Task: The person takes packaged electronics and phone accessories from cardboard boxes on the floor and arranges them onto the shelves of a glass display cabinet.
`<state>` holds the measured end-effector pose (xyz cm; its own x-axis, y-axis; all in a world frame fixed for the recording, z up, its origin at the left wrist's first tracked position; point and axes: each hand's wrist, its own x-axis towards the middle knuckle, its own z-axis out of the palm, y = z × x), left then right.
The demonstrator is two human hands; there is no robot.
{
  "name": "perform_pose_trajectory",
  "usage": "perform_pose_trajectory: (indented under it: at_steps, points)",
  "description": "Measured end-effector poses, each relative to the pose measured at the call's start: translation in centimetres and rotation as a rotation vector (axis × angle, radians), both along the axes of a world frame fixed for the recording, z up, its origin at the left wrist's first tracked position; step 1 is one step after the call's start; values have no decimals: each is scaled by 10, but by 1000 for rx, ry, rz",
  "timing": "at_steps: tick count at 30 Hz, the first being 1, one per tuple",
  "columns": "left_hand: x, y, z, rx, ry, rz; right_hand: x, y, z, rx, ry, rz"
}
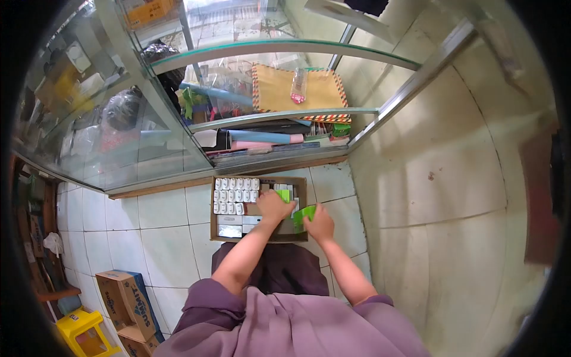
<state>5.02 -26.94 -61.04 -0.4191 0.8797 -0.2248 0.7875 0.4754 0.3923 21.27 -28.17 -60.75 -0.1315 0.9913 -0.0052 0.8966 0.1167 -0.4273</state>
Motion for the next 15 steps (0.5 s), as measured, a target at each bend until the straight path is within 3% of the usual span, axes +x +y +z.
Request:
perform_pose_trajectory:
  at_steps: [4,10,13,15]
  points:
    - [-21,-17,63,222,-209,66,23,16,28,59,212,-49]
    - [-22,-50,147,537,-272,34,-13,12,117,337,384,9]
    - [-24,-61,172,683,-273,20,-42,-8,169,239,529,23]
    - [-29,-69,191,745,-310,15,-54,-20,199,310,522,56]
